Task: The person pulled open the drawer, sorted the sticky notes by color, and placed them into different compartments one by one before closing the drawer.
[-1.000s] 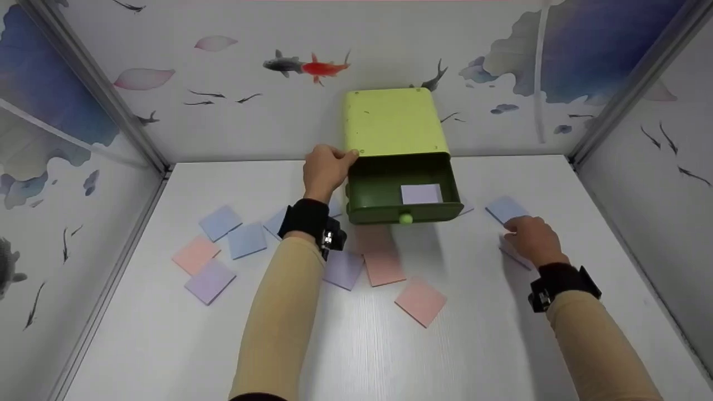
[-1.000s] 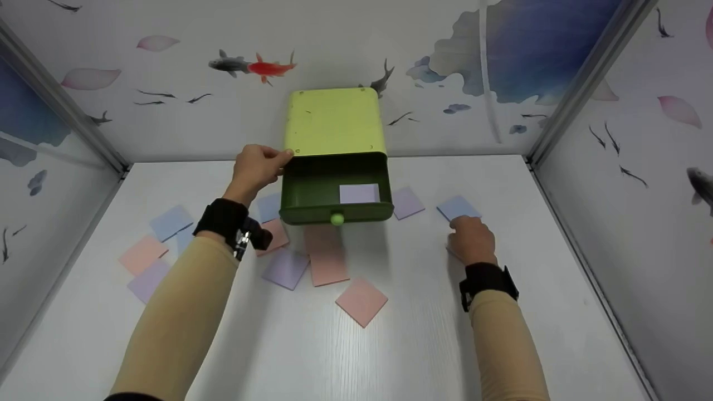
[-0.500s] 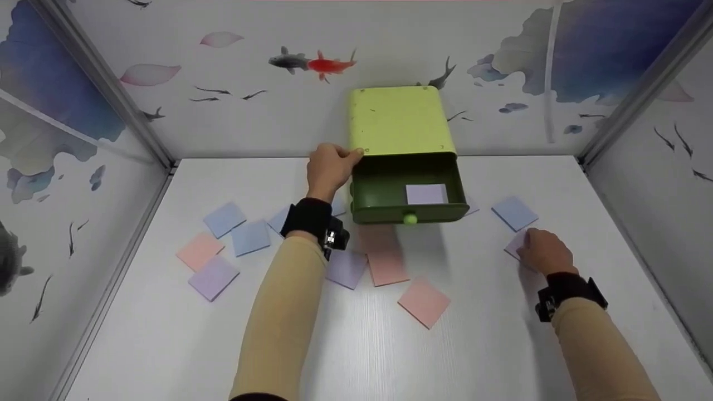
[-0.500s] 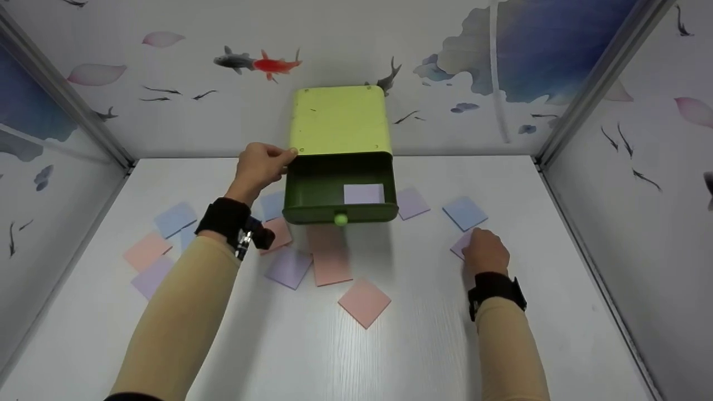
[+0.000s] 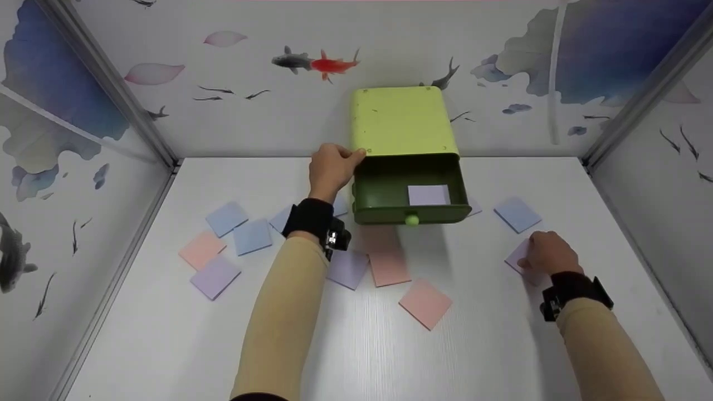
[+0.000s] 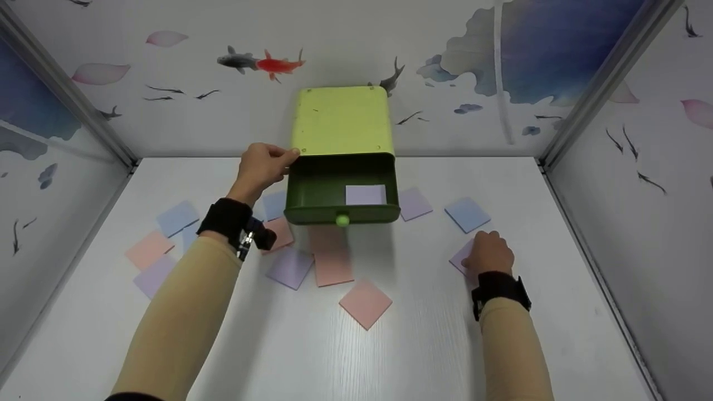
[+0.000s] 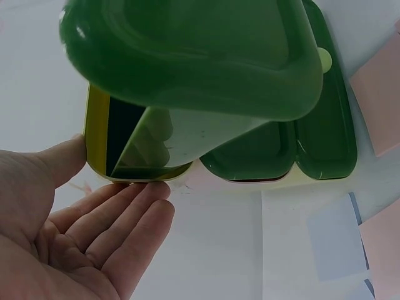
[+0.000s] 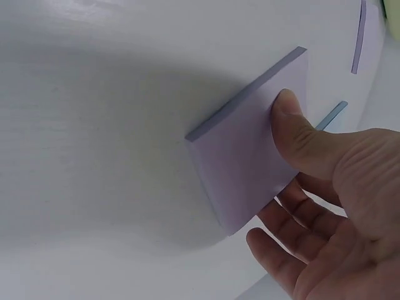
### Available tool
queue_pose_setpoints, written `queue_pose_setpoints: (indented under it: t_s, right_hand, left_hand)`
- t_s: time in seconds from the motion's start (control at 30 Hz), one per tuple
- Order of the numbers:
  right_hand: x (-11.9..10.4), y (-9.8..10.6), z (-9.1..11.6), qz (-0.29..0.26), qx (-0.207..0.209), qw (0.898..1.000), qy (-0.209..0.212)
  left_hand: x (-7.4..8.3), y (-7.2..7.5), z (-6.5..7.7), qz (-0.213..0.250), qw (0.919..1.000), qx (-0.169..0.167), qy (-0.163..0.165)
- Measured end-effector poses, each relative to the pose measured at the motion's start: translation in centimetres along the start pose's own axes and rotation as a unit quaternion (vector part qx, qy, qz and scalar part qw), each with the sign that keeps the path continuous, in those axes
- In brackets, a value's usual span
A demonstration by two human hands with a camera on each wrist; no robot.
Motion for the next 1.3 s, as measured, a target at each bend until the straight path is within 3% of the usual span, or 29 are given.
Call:
queue_pose_setpoints:
  t_s: [0.43, 0.97, 1.3]
  right_hand:
    - [-0.2, 0.2, 0.7, -0.014, -0.020, 0.999, -0.024]
    - [-0.8, 0.3, 1.6, 0.000, 0.033, 0.999, 0.019]
    - [-1.6, 0.4, 1.2, -0.001, 0.025, 0.999, 0.045]
  left_hand:
    - [0.0, 0.0, 0.1, 0.004, 0.9999, 0.007, -0.012]
    - [-0.1, -0.2, 0.1, 0.003, 0.9998, 0.010, -0.016]
    - [-0.2, -0.2, 0.1, 0.010, 0.9997, 0.014, -0.019]
Point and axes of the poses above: each hand's wrist, its own z-axis away from the middle knuckle, its own y-axis out of the back of the hand, x = y × z, the point moved 2 cm from there along -z, towards the middle knuckle, and after that the axes turned 3 degrees about z, right-handed, at the moved point
